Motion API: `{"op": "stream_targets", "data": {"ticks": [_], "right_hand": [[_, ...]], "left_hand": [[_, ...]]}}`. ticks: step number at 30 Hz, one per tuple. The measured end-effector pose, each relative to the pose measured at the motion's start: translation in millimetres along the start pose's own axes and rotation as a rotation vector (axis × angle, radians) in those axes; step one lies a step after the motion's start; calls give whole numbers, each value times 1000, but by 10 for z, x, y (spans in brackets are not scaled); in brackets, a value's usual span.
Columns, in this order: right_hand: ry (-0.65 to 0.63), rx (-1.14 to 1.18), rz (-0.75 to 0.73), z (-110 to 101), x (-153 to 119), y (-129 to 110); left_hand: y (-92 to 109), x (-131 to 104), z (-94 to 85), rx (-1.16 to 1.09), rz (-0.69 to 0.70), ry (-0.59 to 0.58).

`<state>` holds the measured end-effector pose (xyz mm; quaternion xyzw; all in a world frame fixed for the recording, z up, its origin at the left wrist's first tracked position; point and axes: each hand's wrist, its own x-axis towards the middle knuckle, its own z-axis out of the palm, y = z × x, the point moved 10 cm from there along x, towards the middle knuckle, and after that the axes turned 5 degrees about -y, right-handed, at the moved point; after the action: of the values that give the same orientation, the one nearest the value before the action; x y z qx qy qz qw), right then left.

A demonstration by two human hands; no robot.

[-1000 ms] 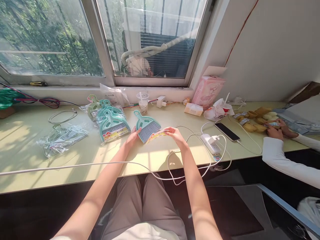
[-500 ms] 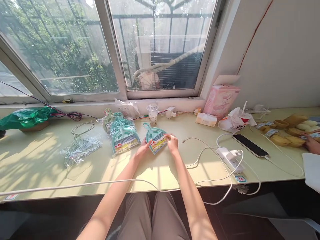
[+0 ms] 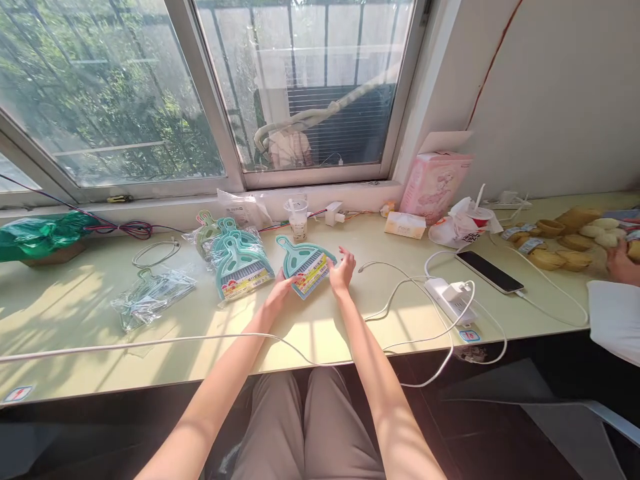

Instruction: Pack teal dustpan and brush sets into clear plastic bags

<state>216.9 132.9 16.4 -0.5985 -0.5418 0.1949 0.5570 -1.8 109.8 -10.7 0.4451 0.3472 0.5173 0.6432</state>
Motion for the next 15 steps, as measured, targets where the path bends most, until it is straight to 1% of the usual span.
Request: {"op": "stream_targets", "data": {"ticks": [1, 2, 3, 4, 5, 7, 8, 9, 10, 12, 15], "right_hand": [[34, 63, 54, -8, -11, 79], [31, 146, 124, 31, -31, 171], [-14, 248, 202, 122, -63, 260], [-102, 360, 278, 262, -110, 325], [-224, 472, 347, 432, -177, 353], [-478, 668, 443, 734, -345, 301], [-563, 740, 474, 820, -418, 254], [-611, 790, 498, 861, -468, 218], [-622, 825, 517, 865, -491, 195], [-589, 867, 544, 819, -487, 183], [-549, 868, 572, 754, -460, 206]], "left_hand": [[50, 8, -43, 14, 52, 36], [87, 14, -87, 22, 93, 71], [106, 20, -127, 22, 118, 99], [105, 29, -155, 17, 123, 114], [101, 38, -177, 13, 123, 122], [93, 51, -194, 27, 113, 112], [89, 54, -187, 43, 103, 95], [85, 52, -173, 59, 91, 76], [82, 47, -155, 74, 78, 58], [87, 27, -118, 83, 68, 34], [122, 2, -46, 65, 101, 9]]}}
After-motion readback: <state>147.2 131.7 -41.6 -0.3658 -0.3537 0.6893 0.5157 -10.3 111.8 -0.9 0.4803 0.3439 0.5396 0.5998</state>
